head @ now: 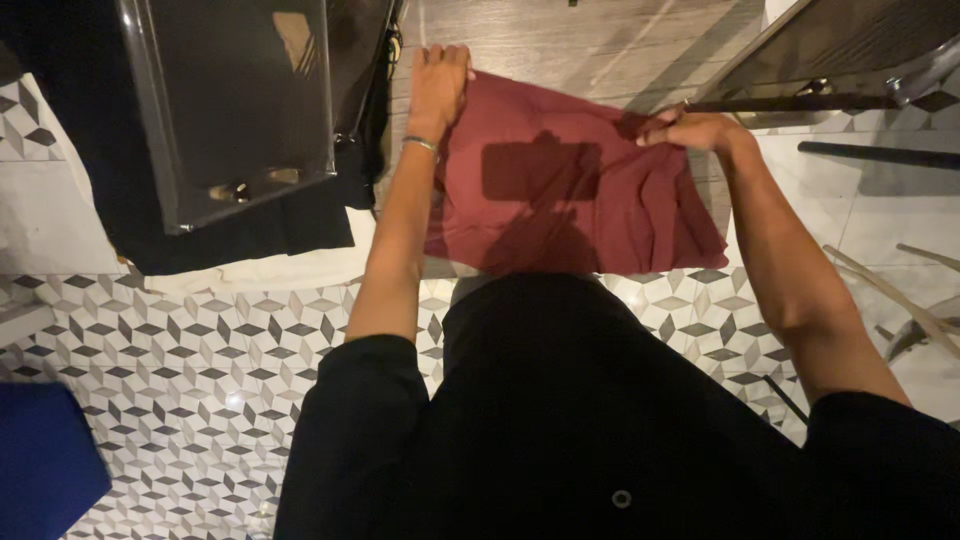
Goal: The person removes a garment from a cabinet, folds a shirt by hand on a table, and places the shirt inside the cabinet.
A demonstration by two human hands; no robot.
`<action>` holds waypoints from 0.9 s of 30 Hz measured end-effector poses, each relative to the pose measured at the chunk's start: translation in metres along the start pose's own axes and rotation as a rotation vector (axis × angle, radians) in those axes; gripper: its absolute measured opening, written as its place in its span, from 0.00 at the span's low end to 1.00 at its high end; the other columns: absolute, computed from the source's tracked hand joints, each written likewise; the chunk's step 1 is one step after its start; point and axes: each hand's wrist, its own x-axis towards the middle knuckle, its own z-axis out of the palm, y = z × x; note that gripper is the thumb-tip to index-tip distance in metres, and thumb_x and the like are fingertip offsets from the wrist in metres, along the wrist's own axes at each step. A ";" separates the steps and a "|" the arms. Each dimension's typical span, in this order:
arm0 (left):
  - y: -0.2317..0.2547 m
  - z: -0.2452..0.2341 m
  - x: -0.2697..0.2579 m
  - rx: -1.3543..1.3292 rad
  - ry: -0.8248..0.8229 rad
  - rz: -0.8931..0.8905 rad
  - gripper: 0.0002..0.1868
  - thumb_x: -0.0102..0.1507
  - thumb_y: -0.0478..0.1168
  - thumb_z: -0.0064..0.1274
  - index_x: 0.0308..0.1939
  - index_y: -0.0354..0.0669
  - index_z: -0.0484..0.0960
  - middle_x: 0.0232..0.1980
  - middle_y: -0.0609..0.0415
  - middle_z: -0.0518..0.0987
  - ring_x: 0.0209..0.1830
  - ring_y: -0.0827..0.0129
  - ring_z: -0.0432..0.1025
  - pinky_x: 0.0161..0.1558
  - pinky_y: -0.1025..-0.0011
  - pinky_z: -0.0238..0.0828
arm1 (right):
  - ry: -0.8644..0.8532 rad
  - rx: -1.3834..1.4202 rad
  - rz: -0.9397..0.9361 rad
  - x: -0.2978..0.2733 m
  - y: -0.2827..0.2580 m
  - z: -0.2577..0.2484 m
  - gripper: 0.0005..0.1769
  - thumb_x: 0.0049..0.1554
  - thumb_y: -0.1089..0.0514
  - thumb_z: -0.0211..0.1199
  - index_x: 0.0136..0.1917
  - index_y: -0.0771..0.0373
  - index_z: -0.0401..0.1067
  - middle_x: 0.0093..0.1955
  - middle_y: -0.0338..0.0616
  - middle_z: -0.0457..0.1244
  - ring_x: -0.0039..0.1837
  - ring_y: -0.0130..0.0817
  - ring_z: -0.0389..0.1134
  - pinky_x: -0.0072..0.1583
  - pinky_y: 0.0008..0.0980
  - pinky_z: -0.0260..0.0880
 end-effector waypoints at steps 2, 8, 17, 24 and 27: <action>-0.011 -0.006 0.017 -0.019 -0.026 -0.020 0.09 0.66 0.39 0.57 0.47 0.43 0.75 0.46 0.49 0.81 0.51 0.54 0.72 0.58 0.52 0.58 | 0.082 0.138 -0.067 -0.013 0.001 -0.006 0.27 0.56 0.42 0.71 0.60 0.63 0.82 0.57 0.51 0.68 0.61 0.50 0.65 0.61 0.44 0.63; -0.019 -0.046 0.037 -0.165 -0.243 -0.070 0.16 0.61 0.47 0.63 0.46 0.43 0.80 0.46 0.46 0.81 0.53 0.52 0.72 0.64 0.47 0.52 | 0.369 -0.153 -0.091 0.015 0.009 -0.028 0.29 0.57 0.40 0.74 0.59 0.66 0.76 0.46 0.53 0.67 0.50 0.51 0.68 0.54 0.47 0.68; -0.075 0.018 0.039 0.124 0.073 -0.113 0.12 0.52 0.37 0.66 0.38 0.38 0.86 0.52 0.41 0.81 0.50 0.52 0.76 0.43 0.56 0.75 | 0.338 -0.325 -0.154 0.002 -0.007 -0.071 0.24 0.60 0.38 0.67 0.59 0.57 0.75 0.54 0.51 0.69 0.55 0.49 0.70 0.56 0.48 0.70; -0.093 0.045 0.056 0.221 0.171 -0.327 0.13 0.72 0.40 0.52 0.36 0.39 0.84 0.33 0.39 0.83 0.29 0.49 0.79 0.33 0.57 0.78 | 0.616 -0.330 -0.159 -0.037 -0.014 -0.085 0.23 0.61 0.40 0.66 0.60 0.57 0.74 0.56 0.50 0.68 0.57 0.49 0.69 0.58 0.49 0.68; -0.087 0.049 0.058 0.062 0.357 -0.469 0.10 0.66 0.42 0.51 0.37 0.41 0.85 0.35 0.42 0.84 0.31 0.51 0.79 0.33 0.60 0.78 | 0.731 -0.313 -0.151 -0.039 -0.002 -0.093 0.22 0.62 0.41 0.65 0.61 0.57 0.74 0.57 0.50 0.68 0.58 0.49 0.69 0.59 0.50 0.68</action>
